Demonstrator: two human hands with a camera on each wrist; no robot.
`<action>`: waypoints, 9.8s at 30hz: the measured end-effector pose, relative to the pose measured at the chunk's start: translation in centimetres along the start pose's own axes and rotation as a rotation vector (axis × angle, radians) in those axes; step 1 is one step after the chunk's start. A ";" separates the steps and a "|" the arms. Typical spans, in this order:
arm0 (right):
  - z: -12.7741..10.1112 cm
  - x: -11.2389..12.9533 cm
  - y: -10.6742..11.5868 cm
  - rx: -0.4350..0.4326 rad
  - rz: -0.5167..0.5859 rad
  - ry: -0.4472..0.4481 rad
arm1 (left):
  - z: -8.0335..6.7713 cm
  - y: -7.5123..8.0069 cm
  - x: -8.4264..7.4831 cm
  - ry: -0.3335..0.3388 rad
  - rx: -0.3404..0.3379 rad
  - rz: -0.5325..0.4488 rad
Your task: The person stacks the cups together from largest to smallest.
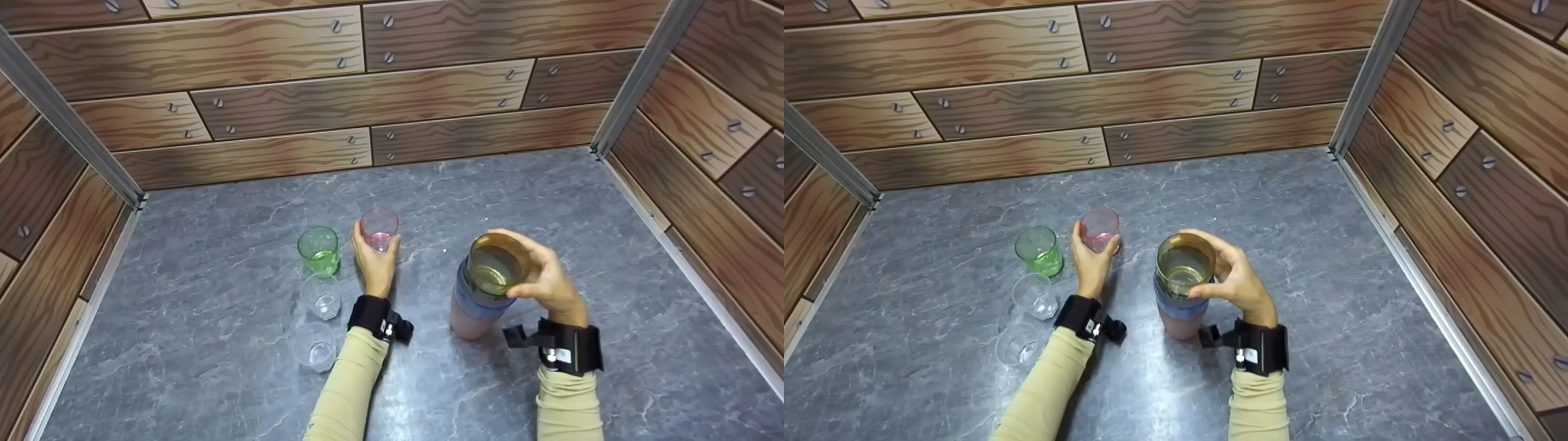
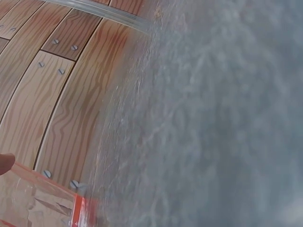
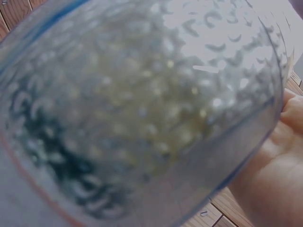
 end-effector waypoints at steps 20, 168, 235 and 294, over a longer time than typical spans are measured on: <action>0.1 0.0 0.1 0.004 0.008 0.020 | 0.1 0.1 0.0 0.005 0.004 -0.007; -0.3 0.1 0.3 -0.028 -0.021 0.003 | -7.8 5.4 -21.9 -0.447 0.330 -0.345; -0.4 -0.5 0.6 -0.119 -0.037 -0.078 | -10.8 0.6 -21.2 -0.442 0.546 -0.262; 0.9 1.7 -0.6 -0.155 -0.076 0.098 | -11.0 1.9 -18.8 -0.394 0.534 -0.286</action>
Point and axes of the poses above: each hand's wrist, its own z-axis towards the middle knuckle, its own y-axis out of the back of the hand, x = y × z, the point moved 8 cm from there along z, towards the middle knuckle, and after that the axes turned 1 degree about -y, right-handed, at the moved point
